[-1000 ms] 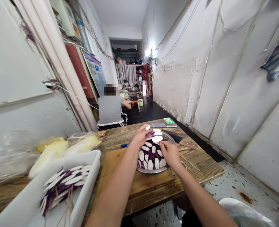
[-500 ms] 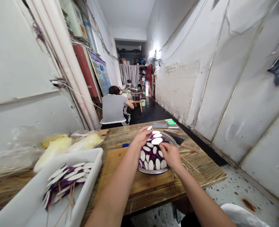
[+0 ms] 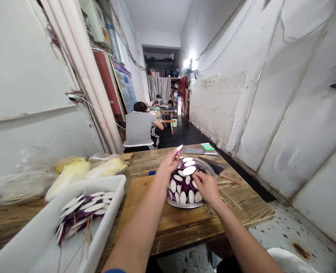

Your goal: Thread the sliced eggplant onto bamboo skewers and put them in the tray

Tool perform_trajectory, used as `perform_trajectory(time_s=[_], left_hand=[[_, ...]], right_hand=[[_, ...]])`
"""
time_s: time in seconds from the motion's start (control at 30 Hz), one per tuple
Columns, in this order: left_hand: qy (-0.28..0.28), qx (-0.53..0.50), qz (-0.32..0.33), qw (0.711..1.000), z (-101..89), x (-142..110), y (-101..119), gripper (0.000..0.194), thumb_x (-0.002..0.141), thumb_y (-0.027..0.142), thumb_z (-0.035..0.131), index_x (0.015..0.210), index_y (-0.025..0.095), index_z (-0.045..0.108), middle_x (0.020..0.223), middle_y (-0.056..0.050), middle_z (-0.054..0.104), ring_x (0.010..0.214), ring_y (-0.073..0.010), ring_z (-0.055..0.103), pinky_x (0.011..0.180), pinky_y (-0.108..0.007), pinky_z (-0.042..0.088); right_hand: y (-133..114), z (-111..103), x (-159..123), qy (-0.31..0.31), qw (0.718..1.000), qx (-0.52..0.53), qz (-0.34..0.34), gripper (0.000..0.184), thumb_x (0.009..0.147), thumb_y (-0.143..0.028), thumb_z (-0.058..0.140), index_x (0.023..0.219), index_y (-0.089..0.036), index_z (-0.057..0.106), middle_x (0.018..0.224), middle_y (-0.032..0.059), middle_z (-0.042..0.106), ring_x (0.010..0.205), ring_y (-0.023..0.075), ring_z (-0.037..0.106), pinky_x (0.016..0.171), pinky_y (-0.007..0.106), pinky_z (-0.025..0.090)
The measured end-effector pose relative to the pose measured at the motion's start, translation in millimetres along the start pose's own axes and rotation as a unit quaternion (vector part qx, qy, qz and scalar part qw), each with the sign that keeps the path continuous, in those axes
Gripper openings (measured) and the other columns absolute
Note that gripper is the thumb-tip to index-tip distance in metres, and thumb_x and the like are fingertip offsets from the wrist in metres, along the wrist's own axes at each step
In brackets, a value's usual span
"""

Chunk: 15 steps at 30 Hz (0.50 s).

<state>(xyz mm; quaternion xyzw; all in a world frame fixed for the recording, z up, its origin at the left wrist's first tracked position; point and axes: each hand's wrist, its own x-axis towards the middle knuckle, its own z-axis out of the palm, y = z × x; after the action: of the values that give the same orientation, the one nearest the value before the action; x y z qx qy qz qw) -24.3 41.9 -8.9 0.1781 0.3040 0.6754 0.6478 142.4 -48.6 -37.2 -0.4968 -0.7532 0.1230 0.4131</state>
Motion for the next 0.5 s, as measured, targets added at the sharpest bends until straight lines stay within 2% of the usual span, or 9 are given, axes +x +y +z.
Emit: perform_trajectory(time_s=[0.3,0.4,0.5], left_hand=[[0.076,-0.013,-0.049,0.996,0.8,-2.1,4.5,0.008,0.078,0.009,0.057,0.071,0.012,0.054,0.055,0.001,0.053,0.04,-0.0026,0.042,0.039,-0.013,0.035],[0.076,0.001,-0.072,0.995,-0.5,-2.4,3.9,0.003,0.08,0.012,0.055,0.078,0.011,0.055,0.06,-0.003,0.058,0.047,-0.0068,0.052,0.046,-0.016,0.043],[0.058,0.005,-0.064,0.996,-1.9,-3.2,2.9,0.003,0.083,0.014,0.052,0.082,0.012,0.054,0.071,-0.008,0.063,0.062,-0.0123,0.061,0.058,-0.022,0.05]], right_hand=[[-2.8,-1.4,0.4,-0.018,1.0,-0.007,-0.02,0.028,0.084,-0.03,0.042,0.073,-0.021,0.067,0.064,0.0009,0.065,0.058,0.0133,0.056,0.056,0.021,0.035],[-3.1,-0.9,0.6,-0.02,0.999,-0.017,-0.019,0.028,0.084,-0.029,0.042,0.072,-0.022,0.066,0.064,0.0005,0.065,0.058,0.0131,0.056,0.055,0.021,0.035],[-3.5,-1.3,1.0,-0.023,0.999,-0.026,-0.02,0.029,0.084,-0.028,0.042,0.069,-0.022,0.066,0.062,0.0007,0.065,0.057,0.013,0.056,0.055,0.021,0.034]])
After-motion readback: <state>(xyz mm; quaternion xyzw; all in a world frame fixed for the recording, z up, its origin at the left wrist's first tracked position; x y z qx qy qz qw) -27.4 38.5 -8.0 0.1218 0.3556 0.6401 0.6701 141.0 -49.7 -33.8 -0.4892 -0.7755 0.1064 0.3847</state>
